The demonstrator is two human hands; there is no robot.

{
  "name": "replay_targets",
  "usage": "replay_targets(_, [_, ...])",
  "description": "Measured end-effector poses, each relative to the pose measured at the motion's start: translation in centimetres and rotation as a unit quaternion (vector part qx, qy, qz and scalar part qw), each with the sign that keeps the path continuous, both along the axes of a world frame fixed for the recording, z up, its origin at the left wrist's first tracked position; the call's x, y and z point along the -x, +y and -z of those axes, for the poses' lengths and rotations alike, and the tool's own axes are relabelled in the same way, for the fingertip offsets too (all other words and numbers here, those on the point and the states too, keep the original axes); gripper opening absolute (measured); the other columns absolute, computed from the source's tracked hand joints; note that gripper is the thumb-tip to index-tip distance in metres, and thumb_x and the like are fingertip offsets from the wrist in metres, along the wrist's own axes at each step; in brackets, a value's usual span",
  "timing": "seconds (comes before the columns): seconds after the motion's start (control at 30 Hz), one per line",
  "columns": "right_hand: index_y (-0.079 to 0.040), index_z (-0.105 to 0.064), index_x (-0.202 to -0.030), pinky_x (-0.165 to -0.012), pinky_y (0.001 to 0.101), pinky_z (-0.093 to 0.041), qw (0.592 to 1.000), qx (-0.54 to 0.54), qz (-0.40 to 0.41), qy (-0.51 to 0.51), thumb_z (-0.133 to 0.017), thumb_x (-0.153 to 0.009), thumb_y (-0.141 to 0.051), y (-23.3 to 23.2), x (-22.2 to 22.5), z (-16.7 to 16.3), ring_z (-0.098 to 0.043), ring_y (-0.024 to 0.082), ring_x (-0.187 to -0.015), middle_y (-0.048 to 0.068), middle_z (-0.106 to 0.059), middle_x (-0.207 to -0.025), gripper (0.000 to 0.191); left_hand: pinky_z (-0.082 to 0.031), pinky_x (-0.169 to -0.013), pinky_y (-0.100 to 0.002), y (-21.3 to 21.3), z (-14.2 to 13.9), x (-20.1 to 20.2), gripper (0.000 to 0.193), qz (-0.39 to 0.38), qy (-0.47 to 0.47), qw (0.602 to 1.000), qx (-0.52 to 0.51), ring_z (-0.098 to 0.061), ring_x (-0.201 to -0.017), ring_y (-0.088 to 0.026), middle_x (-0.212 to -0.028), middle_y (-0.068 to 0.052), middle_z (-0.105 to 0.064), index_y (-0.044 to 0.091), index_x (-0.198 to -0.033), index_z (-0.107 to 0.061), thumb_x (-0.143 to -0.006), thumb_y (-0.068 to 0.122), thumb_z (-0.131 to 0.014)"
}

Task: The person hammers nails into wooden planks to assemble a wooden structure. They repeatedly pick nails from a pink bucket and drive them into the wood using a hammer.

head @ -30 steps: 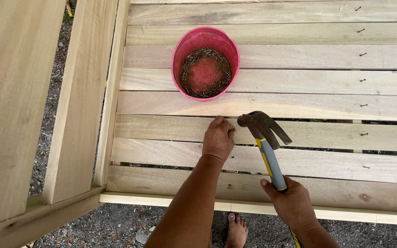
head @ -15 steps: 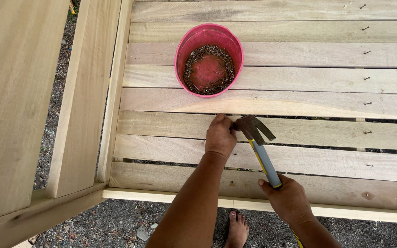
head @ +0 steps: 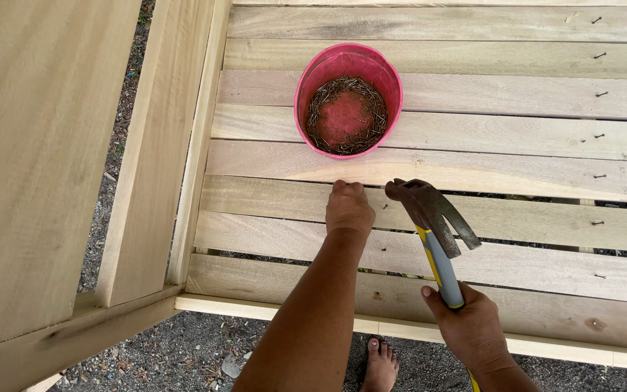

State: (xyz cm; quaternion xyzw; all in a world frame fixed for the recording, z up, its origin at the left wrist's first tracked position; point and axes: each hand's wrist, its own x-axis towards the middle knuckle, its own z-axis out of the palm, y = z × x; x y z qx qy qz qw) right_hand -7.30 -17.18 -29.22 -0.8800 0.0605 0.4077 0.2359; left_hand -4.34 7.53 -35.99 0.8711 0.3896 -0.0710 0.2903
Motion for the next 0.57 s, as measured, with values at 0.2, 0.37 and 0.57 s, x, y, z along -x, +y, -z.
replay_targets(0.2, [-0.002, -0.077, -0.104, -0.069, 0.0399, -0.056, 0.998, 0.037, -0.035, 0.022, -0.07, -0.093, -0.051, 1.9, -1.4, 0.5, -0.065, 0.02, -0.062, 0.012, -0.067, -0.066, 0.051, -0.059, -0.092, -0.042, 0.1, -0.5, 0.0, 0.014, -0.008, -0.028, 0.999, 0.02, -0.067, -0.108, -0.037, -0.122, -0.02, -0.06, 0.003, -0.1, -0.071, -0.091, 0.008, -0.062])
replay_targets(0.37, [-0.004, -0.08, -0.107, -0.068, 0.0391, -0.056, 1.0, -0.02, 0.014, -0.008, -0.072, -0.088, -0.049, 0.4, -0.8, -1.1, -0.067, 0.022, -0.062, 0.015, -0.071, -0.064, 0.049, -0.058, -0.094, -0.043, 0.2, 0.6, 0.3, 0.017, -0.01, -0.065, 0.998, -0.003, -0.067, -0.107, -0.039, -0.118, -0.021, -0.061, 0.004, -0.096, -0.07, -0.098, 0.015, -0.058])
replay_targets(0.57, [-0.003, -0.079, -0.112, -0.073, 0.0416, -0.058, 0.997, 0.056, -0.059, 0.005, -0.071, -0.092, -0.048, -0.2, -0.8, 1.0, -0.071, 0.023, -0.065, 0.014, -0.074, -0.07, 0.049, -0.057, -0.096, -0.041, 0.2, 0.7, 0.5, 0.01, -0.029, -0.042, 0.998, 0.036, -0.066, -0.11, -0.035, -0.122, -0.016, -0.061, 0.007, -0.093, -0.072, -0.087, 0.009, -0.065])
